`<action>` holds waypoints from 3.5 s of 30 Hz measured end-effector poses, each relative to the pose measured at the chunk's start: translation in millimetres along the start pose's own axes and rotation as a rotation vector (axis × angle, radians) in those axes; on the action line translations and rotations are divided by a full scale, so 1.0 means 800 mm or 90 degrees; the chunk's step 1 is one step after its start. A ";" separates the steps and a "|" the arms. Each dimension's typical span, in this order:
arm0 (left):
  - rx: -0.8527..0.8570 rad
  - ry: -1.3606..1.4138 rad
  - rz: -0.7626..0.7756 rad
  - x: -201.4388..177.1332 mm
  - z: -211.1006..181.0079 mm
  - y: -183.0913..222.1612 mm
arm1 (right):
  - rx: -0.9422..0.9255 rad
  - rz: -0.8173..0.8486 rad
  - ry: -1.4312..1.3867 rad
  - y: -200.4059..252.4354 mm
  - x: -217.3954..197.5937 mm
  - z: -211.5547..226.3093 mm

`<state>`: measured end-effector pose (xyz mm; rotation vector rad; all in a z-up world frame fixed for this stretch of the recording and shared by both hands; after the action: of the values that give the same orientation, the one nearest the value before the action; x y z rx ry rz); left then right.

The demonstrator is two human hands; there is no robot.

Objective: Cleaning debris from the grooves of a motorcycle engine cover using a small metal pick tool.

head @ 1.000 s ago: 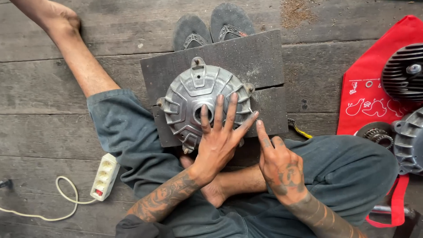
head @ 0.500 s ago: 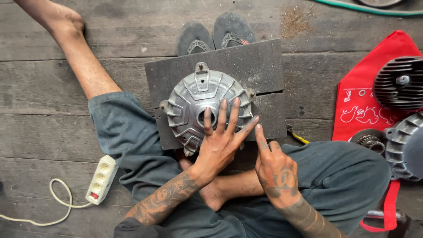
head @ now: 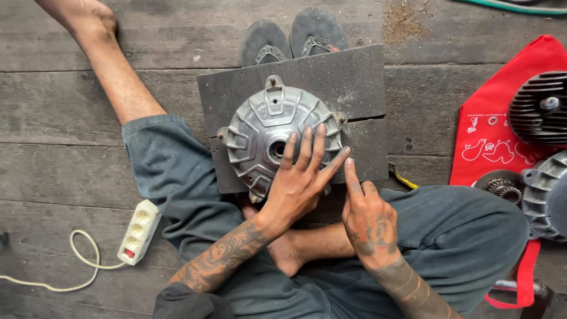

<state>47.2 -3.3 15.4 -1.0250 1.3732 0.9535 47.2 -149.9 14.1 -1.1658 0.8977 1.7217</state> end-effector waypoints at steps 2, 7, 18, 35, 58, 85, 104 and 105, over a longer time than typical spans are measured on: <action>-0.011 -0.044 -0.025 0.012 -0.001 -0.003 | 0.016 0.009 0.020 0.001 0.016 -0.008; -0.018 -0.100 -0.035 0.018 0.001 -0.005 | 0.026 -0.008 0.016 -0.010 0.031 -0.011; 0.015 -0.090 -0.019 0.016 0.005 -0.001 | 0.136 -0.013 -0.499 0.009 -0.006 -0.094; -0.118 -0.110 0.032 0.024 -0.011 -0.022 | 0.105 -0.094 -0.536 0.020 0.026 -0.136; -0.169 0.021 -0.062 0.017 0.070 -0.038 | 0.121 -0.054 -0.519 0.026 0.024 -0.133; -0.274 0.109 -0.233 0.035 0.087 -0.038 | 0.146 -0.141 -0.523 0.025 0.030 -0.124; -0.074 0.004 -0.256 0.029 0.083 -0.048 | 0.144 -0.165 -0.542 0.056 0.021 -0.098; 0.037 0.011 -0.293 0.023 0.074 -0.046 | 0.139 -0.170 -0.539 0.052 0.024 -0.101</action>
<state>99.9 41.4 -5.8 -1.2369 1.1032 0.5603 32.4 -233.2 -25.1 -0.3127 0.3639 1.6165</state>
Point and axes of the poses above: each hand's wrist, its own y-axis away from the middle knuckle, its own x-axis out of the palm, z = x × y, the point moved 4 cm from there along -y, towards the middle knuckle
